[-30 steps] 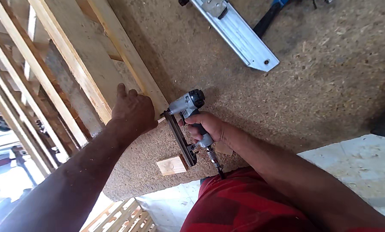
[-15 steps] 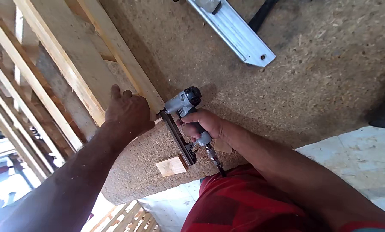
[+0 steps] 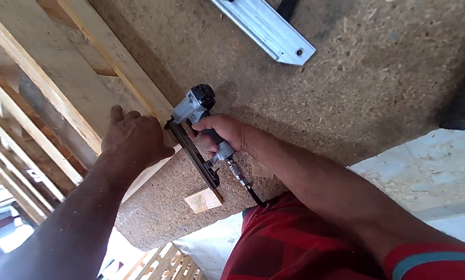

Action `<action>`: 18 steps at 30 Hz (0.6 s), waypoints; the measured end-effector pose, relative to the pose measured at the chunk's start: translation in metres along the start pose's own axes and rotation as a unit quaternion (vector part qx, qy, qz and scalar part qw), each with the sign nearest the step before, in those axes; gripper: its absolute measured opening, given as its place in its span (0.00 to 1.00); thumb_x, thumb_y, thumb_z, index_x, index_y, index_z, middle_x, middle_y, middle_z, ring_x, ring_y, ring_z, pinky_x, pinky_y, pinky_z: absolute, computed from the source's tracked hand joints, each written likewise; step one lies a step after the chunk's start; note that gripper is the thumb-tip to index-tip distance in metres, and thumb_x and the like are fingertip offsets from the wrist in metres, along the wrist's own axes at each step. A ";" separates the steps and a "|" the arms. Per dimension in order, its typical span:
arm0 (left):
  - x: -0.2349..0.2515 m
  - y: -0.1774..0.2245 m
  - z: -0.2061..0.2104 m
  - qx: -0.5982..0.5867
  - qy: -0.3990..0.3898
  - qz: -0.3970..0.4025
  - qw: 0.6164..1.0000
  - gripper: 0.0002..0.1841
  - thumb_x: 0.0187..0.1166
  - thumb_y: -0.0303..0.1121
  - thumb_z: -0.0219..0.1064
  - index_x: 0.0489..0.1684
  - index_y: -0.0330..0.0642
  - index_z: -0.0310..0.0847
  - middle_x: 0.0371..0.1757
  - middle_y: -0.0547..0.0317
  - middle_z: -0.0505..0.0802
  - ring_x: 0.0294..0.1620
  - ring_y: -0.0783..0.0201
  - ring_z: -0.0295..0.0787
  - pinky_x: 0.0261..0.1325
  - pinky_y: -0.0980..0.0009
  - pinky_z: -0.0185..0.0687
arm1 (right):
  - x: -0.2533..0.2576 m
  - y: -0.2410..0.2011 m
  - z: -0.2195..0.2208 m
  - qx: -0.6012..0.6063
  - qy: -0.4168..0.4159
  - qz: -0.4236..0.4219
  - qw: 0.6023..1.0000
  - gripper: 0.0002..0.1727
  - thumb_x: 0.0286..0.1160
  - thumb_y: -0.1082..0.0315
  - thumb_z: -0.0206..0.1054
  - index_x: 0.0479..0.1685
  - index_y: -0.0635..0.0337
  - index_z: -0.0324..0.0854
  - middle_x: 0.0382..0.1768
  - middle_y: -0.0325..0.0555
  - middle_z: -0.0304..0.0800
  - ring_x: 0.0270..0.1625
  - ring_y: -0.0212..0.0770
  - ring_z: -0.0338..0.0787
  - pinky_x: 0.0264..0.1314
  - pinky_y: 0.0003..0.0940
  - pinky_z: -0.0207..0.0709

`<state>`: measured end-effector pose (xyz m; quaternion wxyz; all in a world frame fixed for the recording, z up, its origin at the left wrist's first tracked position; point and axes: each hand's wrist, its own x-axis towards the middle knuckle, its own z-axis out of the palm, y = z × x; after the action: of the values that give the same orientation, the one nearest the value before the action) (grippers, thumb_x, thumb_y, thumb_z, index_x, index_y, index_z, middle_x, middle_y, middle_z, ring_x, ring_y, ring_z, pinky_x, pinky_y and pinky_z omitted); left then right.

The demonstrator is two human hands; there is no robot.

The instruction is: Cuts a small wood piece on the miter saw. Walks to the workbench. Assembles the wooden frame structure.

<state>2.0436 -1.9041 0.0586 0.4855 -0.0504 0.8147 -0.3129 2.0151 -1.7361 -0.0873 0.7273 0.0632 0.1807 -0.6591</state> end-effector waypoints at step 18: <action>0.000 0.001 -0.002 0.002 -0.005 -0.007 1.000 0.37 0.52 0.74 0.75 0.37 0.46 0.89 0.42 0.56 0.94 0.60 0.50 0.88 0.84 0.40 0.57 | 0.003 -0.006 0.000 -0.006 -0.019 -0.007 1.000 0.18 0.90 0.54 0.49 0.43 0.57 0.76 0.14 0.34 0.63 0.11 0.34 0.70 0.20 0.39 0.84</action>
<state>2.0423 -1.9022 0.0586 0.4870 -0.0569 0.8117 -0.3175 2.0089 -1.7394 -0.0877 0.7266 0.0451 0.1707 -0.6639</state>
